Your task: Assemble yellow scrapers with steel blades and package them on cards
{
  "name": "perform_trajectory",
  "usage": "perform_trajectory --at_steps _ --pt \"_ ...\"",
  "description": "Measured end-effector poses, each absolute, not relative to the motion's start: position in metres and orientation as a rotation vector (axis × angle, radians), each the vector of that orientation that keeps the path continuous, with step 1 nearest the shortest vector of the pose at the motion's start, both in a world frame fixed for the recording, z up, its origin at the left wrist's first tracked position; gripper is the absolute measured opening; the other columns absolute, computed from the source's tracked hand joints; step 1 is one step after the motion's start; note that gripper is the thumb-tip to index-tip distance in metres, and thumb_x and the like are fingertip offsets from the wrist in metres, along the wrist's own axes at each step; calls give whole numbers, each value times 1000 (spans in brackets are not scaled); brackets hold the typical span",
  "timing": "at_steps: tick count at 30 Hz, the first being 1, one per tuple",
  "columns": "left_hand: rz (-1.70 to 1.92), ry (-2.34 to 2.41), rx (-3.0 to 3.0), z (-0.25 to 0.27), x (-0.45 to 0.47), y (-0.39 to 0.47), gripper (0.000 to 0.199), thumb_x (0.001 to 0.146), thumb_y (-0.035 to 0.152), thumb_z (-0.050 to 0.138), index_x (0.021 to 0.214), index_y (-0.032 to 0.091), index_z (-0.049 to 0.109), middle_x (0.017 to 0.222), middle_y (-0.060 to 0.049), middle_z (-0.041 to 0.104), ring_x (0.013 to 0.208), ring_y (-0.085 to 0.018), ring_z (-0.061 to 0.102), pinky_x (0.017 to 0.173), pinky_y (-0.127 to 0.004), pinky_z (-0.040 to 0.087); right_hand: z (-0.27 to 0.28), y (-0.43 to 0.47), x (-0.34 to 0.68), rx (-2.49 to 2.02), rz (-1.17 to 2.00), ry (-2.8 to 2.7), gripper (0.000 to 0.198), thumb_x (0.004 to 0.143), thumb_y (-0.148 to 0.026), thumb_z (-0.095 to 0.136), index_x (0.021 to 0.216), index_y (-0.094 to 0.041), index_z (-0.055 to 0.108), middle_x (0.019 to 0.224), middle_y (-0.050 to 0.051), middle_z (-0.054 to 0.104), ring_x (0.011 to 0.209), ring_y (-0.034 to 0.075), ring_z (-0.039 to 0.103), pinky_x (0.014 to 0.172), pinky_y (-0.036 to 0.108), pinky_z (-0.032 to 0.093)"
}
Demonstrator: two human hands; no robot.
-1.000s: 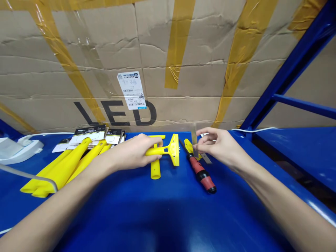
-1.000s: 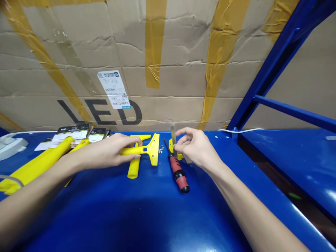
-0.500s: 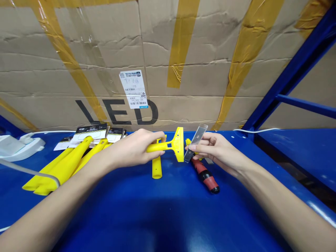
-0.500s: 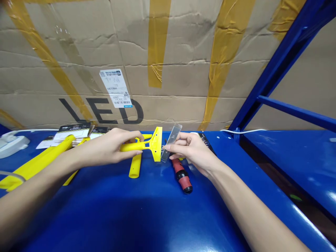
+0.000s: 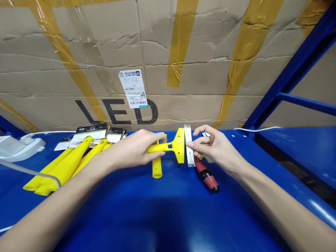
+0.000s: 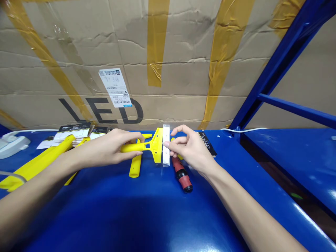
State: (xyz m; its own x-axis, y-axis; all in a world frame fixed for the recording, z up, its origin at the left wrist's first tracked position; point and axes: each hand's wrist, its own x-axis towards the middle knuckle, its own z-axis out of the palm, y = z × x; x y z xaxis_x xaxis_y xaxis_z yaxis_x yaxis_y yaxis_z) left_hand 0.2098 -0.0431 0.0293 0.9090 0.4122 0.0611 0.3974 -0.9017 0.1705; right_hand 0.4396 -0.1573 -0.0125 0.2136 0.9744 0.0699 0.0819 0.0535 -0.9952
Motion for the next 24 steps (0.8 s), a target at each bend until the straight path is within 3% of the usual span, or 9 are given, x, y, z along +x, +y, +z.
perform_trajectory --at_steps 3,8,13,18,24 --pt "125 605 2905 30 211 -45 27 96 42 58 114 22 61 100 -5 71 86 -22 64 70 -30 40 -14 -157 437 -1339 961 -1181 57 66 -42 90 109 -22 57 61 -3 69 55 14 61 55 26 52" --pt "61 564 2844 32 212 -48 24 97 41 57 111 22 61 99 -3 71 85 -21 63 69 -29 39 -17 -156 432 -1392 955 -1225 53 68 -35 89 106 -22 54 56 -7 64 51 14 61 53 25 52" --pt "97 535 2832 33 212 -49 24 97 40 57 113 22 60 98 -3 70 84 -20 61 69 -29 39 -21 -156 430 -1328 1026 -1137 62 72 -31 85 124 -24 52 69 -4 72 61 14 64 59 25 52" --pt "45 557 2814 32 212 -50 22 97 39 57 110 22 61 88 -1 67 75 -18 57 66 -28 36 -21 -157 429 -1333 1009 -1152 70 71 -30 86 132 -23 52 63 -4 70 57 13 61 56 23 48" --pt "27 553 2779 35 211 -49 27 97 45 57 108 22 63 90 0 66 79 -17 56 68 -28 36 -18 -157 428 -1329 1069 -1112 84 72 -32 86 143 -26 42 62 -4 71 54 14 63 56 25 50"
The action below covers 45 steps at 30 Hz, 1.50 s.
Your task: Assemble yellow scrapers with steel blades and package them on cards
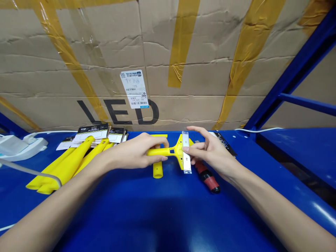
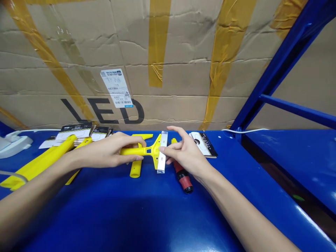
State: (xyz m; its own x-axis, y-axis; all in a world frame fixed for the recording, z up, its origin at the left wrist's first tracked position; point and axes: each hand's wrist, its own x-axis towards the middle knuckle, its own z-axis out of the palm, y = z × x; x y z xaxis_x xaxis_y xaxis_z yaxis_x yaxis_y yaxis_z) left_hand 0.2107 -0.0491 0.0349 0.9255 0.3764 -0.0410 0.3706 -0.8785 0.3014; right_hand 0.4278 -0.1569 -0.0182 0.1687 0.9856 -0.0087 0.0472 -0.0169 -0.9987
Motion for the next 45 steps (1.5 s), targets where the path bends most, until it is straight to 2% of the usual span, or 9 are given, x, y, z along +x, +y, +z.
perform_trajectory --at_steps 6,10,13,19,30,34,36,41,45 --pt "30 590 2756 36 210 -48 24 96 44 58 106 23 62 88 1 65 77 -17 56 67 -28 36 -17 -156 427 -1376 1001 -1131 81 73 -41 86 140 -27 44 68 -3 73 56 16 66 57 26 53" --pt "31 660 2756 36 207 -45 25 96 44 57 108 23 62 90 -1 67 80 -19 58 68 -28 37 -16 -154 440 -1561 636 -1113 47 88 -48 67 125 -22 55 75 3 75 63 19 71 59 29 54" --pt "21 712 2770 34 206 -43 25 95 44 57 108 23 62 90 -1 67 82 -20 58 68 -29 37 -21 -154 458 -1877 172 -1450 22 84 -27 66 105 -24 64 84 2 78 69 21 73 61 30 51" --pt "-2 700 2789 31 207 -40 25 95 44 57 108 24 62 94 -2 68 85 -21 59 69 -29 38 -32 -152 472 -2081 155 -1770 30 80 -21 66 110 -22 67 97 2 81 94 25 75 76 32 53" --pt "3 703 2768 30 207 -42 28 95 45 58 111 23 64 98 -4 69 88 -22 58 72 -31 39 -33 -153 466 -2129 -251 -2002 37 86 -20 57 120 -19 71 92 9 77 81 27 72 63 33 46" --pt "-19 701 2754 32 207 -44 28 95 45 57 112 23 63 95 -4 68 84 -22 57 70 -31 38 -29 -154 468 -1968 -144 -1865 12 86 -23 60 84 -19 71 83 9 75 75 25 70 65 35 48" --pt "-16 709 2751 32 207 -43 27 96 44 57 112 23 63 96 -4 68 87 -22 57 71 -31 38 -25 -155 466 -1839 27 -1642 9 85 -29 67 88 -21 68 79 6 73 72 23 70 67 35 51" --pt "-12 719 2751 32 206 -43 29 96 43 57 115 23 62 100 -4 68 90 -22 58 73 -31 39 -14 -155 457 -1494 678 -989 65 60 -31 91 117 -24 60 75 -1 70 64 18 68 62 31 55" --pt "-31 714 2748 33 206 -43 28 96 45 57 113 23 62 100 -5 68 91 -23 58 74 -31 38 -11 -154 454 -1332 915 -835 33 58 -25 89 82 -18 67 86 3 71 70 13 64 62 24 53"
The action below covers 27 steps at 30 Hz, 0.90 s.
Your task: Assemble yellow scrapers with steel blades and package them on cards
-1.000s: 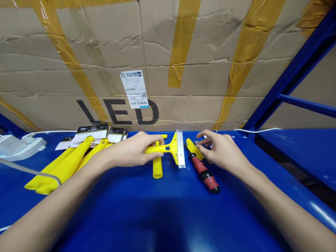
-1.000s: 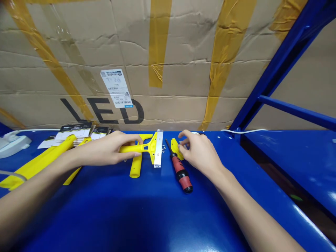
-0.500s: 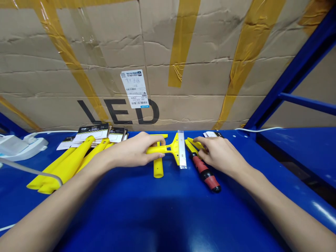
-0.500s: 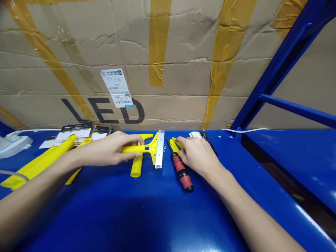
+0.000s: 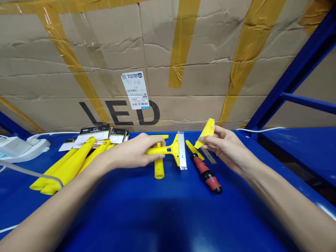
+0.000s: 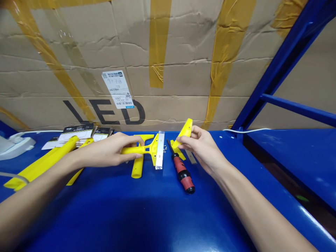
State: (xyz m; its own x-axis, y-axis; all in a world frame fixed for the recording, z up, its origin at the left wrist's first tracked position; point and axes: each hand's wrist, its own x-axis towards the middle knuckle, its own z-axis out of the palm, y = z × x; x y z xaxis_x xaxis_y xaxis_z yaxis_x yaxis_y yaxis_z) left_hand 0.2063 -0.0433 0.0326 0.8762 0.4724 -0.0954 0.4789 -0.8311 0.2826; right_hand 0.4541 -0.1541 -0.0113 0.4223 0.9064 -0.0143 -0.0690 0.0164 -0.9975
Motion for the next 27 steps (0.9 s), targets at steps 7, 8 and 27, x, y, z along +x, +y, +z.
perform_trajectory --at_steps 7,8,27 --pt "-58 713 2748 31 207 -43 27 96 43 57 113 23 62 98 -4 67 90 -22 57 73 -30 38 -7 -157 439 -1317 1030 -894 44 61 -30 89 61 -22 46 56 -5 51 53 10 48 46 24 30" --pt "-59 714 2750 31 207 -43 27 96 43 57 113 23 63 98 -4 67 91 -23 57 73 -30 38 -7 -157 437 -1296 1041 -902 52 60 -33 91 60 -22 40 56 -4 52 56 11 51 48 24 31" --pt "-29 666 2789 29 206 -41 24 94 40 60 110 21 64 91 -3 67 85 -20 59 70 -28 38 -15 -158 435 -1328 1093 -1082 77 65 -36 91 130 -24 50 67 -2 71 66 16 64 63 27 50"
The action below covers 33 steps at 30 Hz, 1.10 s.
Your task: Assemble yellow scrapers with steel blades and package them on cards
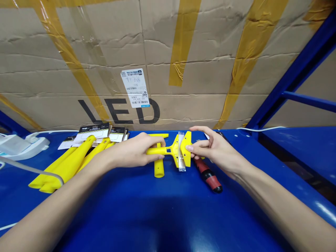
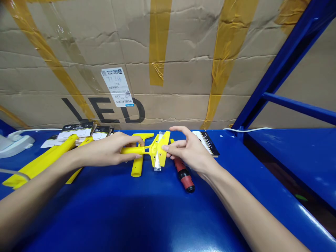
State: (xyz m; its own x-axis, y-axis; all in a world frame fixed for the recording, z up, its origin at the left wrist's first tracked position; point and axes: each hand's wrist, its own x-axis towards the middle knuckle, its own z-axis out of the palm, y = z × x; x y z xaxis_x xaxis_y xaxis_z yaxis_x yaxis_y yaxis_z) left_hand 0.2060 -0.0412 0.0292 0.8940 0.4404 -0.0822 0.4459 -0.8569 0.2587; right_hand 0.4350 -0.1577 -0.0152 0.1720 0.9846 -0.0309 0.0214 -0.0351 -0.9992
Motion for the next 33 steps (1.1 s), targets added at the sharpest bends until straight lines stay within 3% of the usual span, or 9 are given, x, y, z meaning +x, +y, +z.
perform_trajectory --at_steps 4,8,12,17,25,29,33 --pt "-23 625 2783 31 206 -44 22 95 40 59 105 21 64 86 -2 66 80 -19 58 67 -27 37 -19 -158 429 -1406 982 -1248 63 69 -40 88 119 -24 52 60 -5 67 56 15 61 56 26 48" --pt "39 609 2792 31 206 -45 24 95 41 58 109 21 64 87 -3 66 81 -20 58 68 -28 37 -25 -157 426 -1473 818 -1248 63 68 -45 88 111 -25 47 57 -9 60 50 14 56 49 23 40" --pt "41 620 2779 30 207 -45 24 94 40 59 108 21 63 83 -1 65 75 -18 55 65 -28 36 -29 -154 425 -1386 932 -1188 60 67 -43 89 110 -25 50 68 -5 70 59 15 63 57 25 48" --pt "32 629 2801 29 207 -45 25 93 40 61 111 22 62 87 -2 66 80 -20 56 69 -29 37 -22 -154 420 -1376 1055 -1101 47 60 -38 93 87 -21 59 60 -4 68 52 11 60 53 24 49" --pt "20 616 2789 32 203 -44 24 94 41 59 109 22 63 91 -3 68 82 -20 57 70 -30 37 -16 -155 424 -1451 1095 -1027 51 62 -46 91 96 -18 67 58 0 70 52 11 59 51 22 47" --pt "30 599 2793 33 203 -44 23 94 39 60 107 21 63 94 -3 69 82 -20 58 69 -29 37 -18 -155 426 -1429 1073 -1048 48 64 -50 89 90 -19 63 59 0 70 52 11 59 52 22 48" --pt "22 594 2796 33 203 -45 19 93 38 61 104 21 63 84 -1 66 77 -18 56 67 -28 35 -20 -154 425 -1423 1054 -1060 47 60 -43 93 85 -19 62 59 -1 70 53 10 59 52 21 47"
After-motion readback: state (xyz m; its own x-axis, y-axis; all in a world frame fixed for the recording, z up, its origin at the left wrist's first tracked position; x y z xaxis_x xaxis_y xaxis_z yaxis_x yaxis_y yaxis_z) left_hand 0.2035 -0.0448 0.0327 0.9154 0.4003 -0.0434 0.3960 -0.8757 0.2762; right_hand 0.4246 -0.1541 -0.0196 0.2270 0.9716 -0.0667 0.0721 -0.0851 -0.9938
